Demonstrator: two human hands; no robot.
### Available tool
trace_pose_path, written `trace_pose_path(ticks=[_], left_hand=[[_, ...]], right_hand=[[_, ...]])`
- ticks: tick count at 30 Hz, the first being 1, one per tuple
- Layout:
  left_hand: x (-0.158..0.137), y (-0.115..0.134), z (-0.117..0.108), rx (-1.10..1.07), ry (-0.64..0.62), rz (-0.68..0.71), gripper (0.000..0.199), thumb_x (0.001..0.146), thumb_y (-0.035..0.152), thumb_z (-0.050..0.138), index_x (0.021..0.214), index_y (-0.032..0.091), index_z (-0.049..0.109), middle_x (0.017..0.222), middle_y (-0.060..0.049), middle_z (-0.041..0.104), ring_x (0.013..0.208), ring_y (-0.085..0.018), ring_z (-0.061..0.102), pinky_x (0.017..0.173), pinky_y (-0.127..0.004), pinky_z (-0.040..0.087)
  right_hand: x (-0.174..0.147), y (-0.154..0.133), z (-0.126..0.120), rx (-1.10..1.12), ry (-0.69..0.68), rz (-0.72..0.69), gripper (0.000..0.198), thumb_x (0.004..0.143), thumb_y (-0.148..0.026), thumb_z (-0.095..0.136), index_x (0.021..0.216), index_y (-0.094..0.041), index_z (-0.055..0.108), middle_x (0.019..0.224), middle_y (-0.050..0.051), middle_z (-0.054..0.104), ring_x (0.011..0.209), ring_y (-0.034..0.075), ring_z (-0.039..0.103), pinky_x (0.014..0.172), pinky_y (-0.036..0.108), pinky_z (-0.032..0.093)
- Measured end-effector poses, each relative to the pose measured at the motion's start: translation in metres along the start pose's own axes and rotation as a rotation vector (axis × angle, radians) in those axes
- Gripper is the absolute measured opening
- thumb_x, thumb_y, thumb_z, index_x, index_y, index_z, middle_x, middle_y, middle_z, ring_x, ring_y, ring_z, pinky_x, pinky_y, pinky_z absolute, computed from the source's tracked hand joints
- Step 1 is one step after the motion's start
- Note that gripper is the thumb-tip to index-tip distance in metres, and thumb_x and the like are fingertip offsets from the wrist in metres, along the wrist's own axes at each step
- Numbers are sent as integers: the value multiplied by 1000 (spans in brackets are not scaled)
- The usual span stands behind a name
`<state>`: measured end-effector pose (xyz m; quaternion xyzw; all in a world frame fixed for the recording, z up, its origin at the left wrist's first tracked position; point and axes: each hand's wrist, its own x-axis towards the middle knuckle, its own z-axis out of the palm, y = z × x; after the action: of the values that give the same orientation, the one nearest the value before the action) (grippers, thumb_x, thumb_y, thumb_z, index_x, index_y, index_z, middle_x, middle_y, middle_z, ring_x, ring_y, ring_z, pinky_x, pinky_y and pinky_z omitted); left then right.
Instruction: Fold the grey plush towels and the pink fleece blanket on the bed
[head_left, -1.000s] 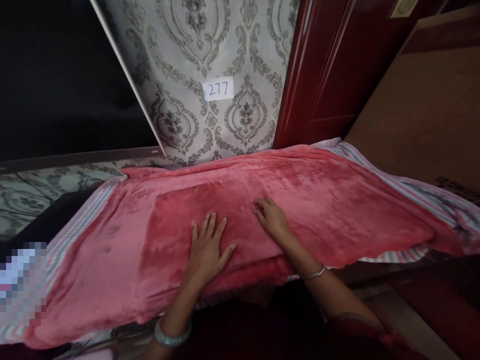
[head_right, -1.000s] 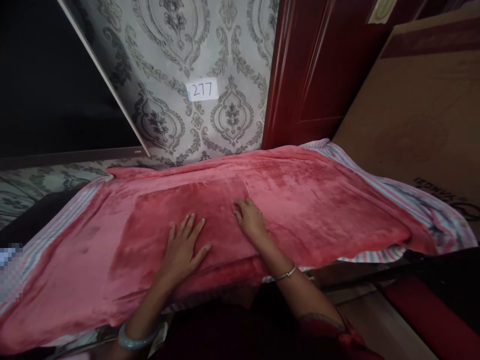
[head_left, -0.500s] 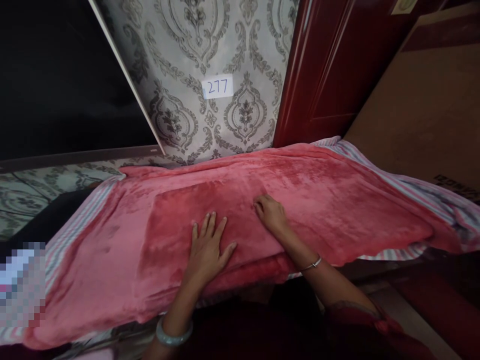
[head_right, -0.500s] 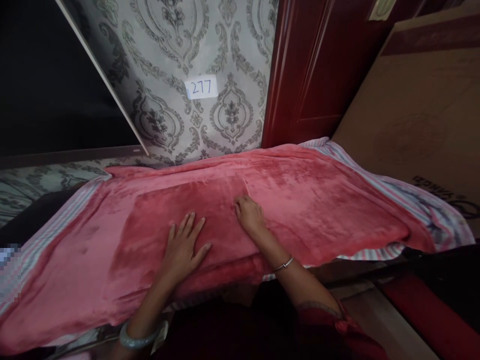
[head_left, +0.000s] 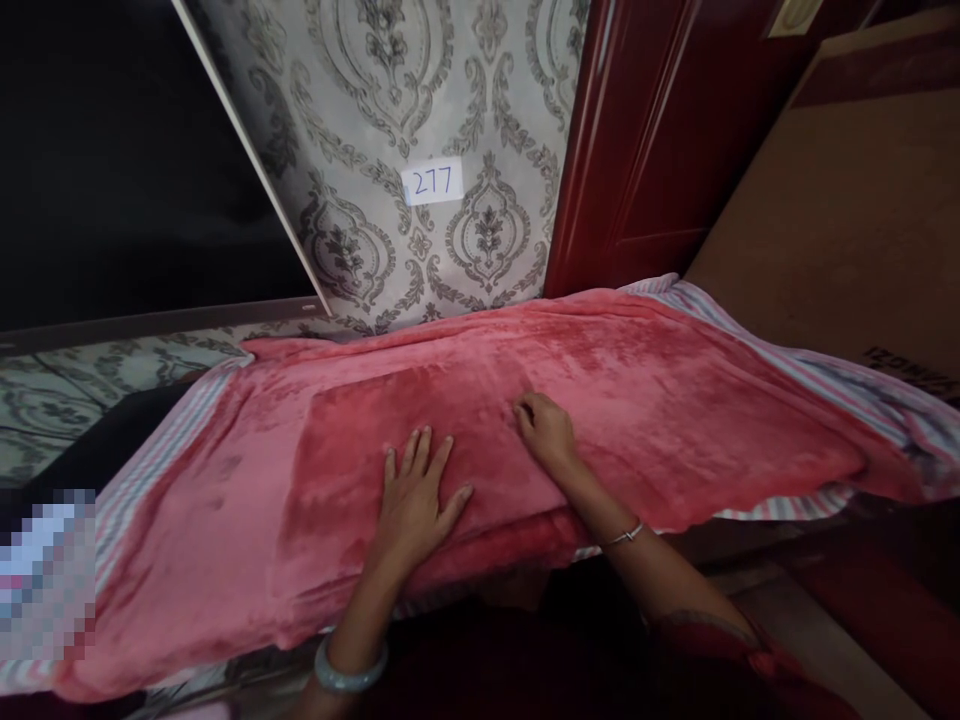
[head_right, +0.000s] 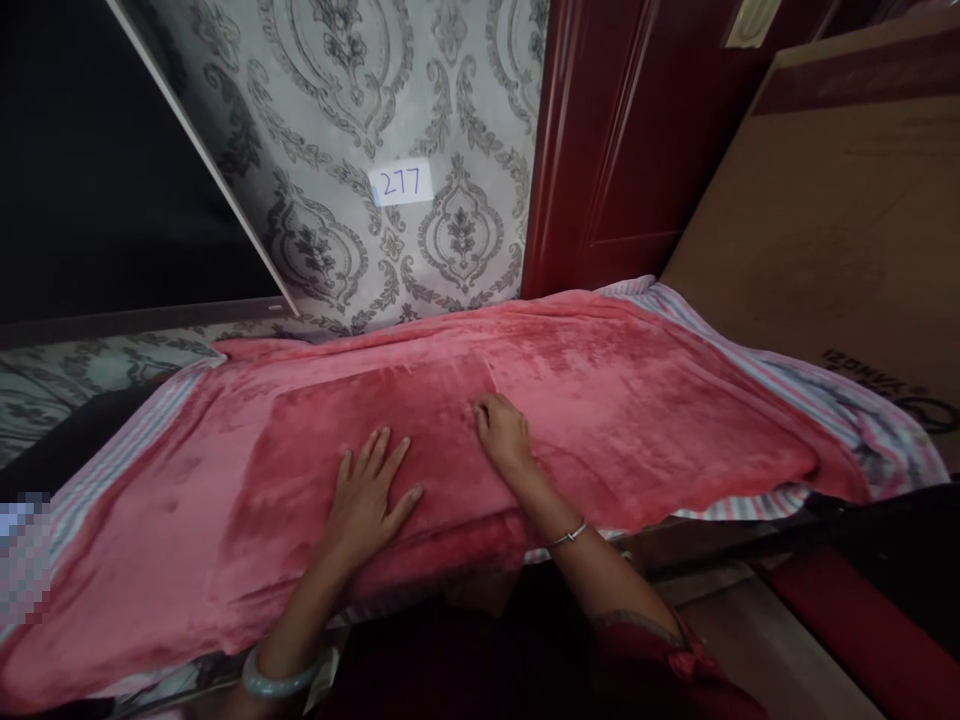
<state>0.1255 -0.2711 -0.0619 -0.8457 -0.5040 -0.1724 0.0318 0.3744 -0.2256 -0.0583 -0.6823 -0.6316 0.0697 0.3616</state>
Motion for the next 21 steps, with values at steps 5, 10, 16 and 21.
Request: trace_pose_path(ticks=[5,10,16,21], left_hand=[[0,0,-1,0,-7,-2,67,99,56,49,156,21,44,167,-17,32,155,-35,30,124,-67,22],[1,0,-1,2,-17,-8,67,98,56,50,155,20,46,167,-18,33,155,-36,30,123,-68,22],[1,-2,0,3,-1,8,67,98,56,49,155,20,46,166,-18,34,154,-37,31,122,-70,23],[1,-2,1,7,6,3,67,98,55,50,155,21,46,166,-18,35,154,-36,32,123,-68,23]], right_hand=[[1,2,0,118,51,46,16,91,-19,47,85,-20,62,90,9,71,86,21,65,77,28,44],[0,7,3,305,61,127,20,95,-22,40,88,-21,58,75,3,67,68,18,63,67,26,45],[10,5,-2,118,-9,116,28,93,-20,52,118,-18,64,95,7,75,83,19,69,79,28,49],[21,-3,-7,-102,-122,110,29,93,-17,60,120,-20,67,111,11,76,99,23,70,81,29,48]])
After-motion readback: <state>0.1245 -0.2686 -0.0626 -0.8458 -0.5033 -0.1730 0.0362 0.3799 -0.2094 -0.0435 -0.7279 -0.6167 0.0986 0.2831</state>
